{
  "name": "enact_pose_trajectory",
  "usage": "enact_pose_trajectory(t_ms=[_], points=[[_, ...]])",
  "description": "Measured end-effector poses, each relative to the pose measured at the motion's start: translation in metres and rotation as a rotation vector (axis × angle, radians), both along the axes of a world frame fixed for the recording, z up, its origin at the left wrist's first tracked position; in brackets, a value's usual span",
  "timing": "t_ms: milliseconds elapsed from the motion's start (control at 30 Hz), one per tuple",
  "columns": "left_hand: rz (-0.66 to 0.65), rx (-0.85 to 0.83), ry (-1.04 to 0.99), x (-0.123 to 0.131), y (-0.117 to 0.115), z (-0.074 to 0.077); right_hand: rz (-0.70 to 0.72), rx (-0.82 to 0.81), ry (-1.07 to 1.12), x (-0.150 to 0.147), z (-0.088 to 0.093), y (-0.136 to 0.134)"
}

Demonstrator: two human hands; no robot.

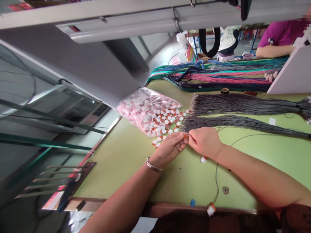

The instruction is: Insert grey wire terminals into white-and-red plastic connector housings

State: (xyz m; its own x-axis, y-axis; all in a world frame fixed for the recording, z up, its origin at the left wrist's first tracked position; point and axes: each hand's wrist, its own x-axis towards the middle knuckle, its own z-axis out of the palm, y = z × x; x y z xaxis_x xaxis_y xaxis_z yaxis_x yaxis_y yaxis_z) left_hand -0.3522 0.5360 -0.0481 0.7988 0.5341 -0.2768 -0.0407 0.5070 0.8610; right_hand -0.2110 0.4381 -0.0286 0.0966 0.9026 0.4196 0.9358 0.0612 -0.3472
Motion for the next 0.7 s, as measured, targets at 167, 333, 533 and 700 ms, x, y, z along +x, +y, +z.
enact_pose_trajectory(t_ms=[167,333,533,700], points=[[0.071,-0.038,0.024,0.003,0.000,-0.003,-0.062,-0.167,0.649,-0.002,0.004,0.006],[0.132,-0.038,0.010,0.003,0.002,-0.001,-0.083,-0.186,0.959,0.001,0.002,0.010],[0.133,0.045,0.022,-0.005,0.010,0.012,-0.109,-0.082,0.945,0.008,0.002,0.010],[0.055,-0.058,-0.043,-0.010,0.012,0.016,-0.115,-0.046,0.923,0.010,0.006,0.010]])
